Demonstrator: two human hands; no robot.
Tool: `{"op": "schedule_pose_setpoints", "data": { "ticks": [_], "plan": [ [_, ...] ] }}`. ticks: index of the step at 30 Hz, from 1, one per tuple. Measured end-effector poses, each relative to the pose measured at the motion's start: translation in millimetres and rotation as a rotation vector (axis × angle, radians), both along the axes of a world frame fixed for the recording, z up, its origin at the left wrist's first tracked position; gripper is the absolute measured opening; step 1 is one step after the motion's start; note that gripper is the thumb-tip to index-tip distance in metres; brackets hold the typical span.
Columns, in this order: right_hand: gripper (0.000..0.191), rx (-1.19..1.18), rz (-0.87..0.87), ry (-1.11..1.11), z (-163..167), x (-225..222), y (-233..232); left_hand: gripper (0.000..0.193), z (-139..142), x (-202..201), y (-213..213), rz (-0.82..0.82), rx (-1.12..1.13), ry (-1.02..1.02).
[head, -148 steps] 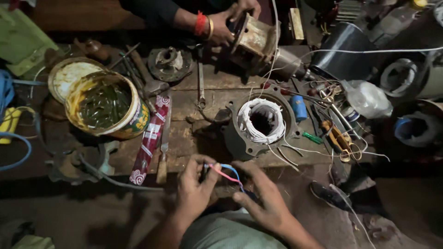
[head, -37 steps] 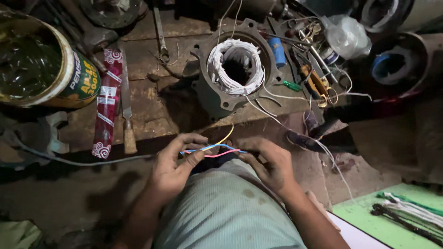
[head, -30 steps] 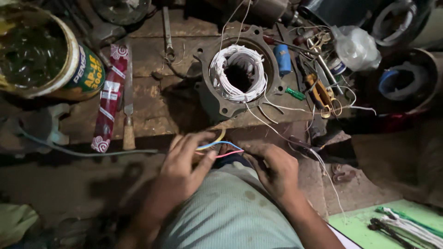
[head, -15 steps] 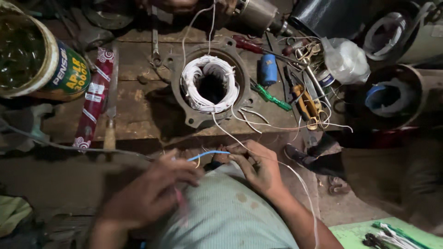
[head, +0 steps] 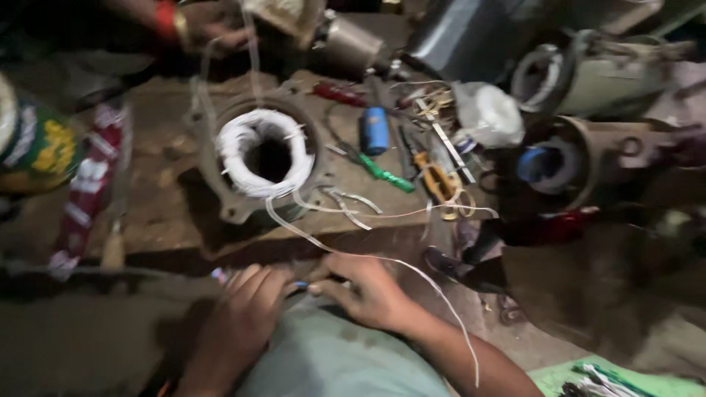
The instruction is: The person works at a cluttered repair bench rewiring an electric motor stator. They handle wire ends, cut and strip insulation with pliers, twist wire connections, wrap connections with insulating tape, and route the wires around the wound stator housing.
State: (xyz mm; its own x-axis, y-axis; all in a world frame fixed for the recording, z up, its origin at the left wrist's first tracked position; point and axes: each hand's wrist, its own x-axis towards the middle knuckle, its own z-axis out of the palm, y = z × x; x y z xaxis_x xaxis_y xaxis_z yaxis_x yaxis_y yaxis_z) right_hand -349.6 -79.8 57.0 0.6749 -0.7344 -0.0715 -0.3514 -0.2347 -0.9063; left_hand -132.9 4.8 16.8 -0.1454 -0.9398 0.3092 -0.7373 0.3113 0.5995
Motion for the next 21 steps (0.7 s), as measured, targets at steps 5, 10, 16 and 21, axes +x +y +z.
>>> {"op": "schedule_pose_setpoints", "data": {
  "ticks": [5,10,16,21],
  "plan": [
    [0.012,-0.062,-0.054,-0.109,-3.9,-3.7,-2.1,0.033,-15.5,-12.1,7.2,0.039,-0.140,-0.089],
    [0.013,-0.270,-0.129,-0.122,-22.6,3.9,5.0,0.025,-16.2,-33.8,11.7,0.324,0.253,0.135],
    [0.017,-0.196,-0.067,-0.123,-60.7,6.0,-2.0,0.017,-8.0,-17.9,11.8,0.205,0.256,0.251],
    [0.039,-0.415,-0.095,0.325,-113.2,-19.4,-24.3,0.020,0.3,-5.0,15.6,0.469,0.423,0.423]
  ]
}}
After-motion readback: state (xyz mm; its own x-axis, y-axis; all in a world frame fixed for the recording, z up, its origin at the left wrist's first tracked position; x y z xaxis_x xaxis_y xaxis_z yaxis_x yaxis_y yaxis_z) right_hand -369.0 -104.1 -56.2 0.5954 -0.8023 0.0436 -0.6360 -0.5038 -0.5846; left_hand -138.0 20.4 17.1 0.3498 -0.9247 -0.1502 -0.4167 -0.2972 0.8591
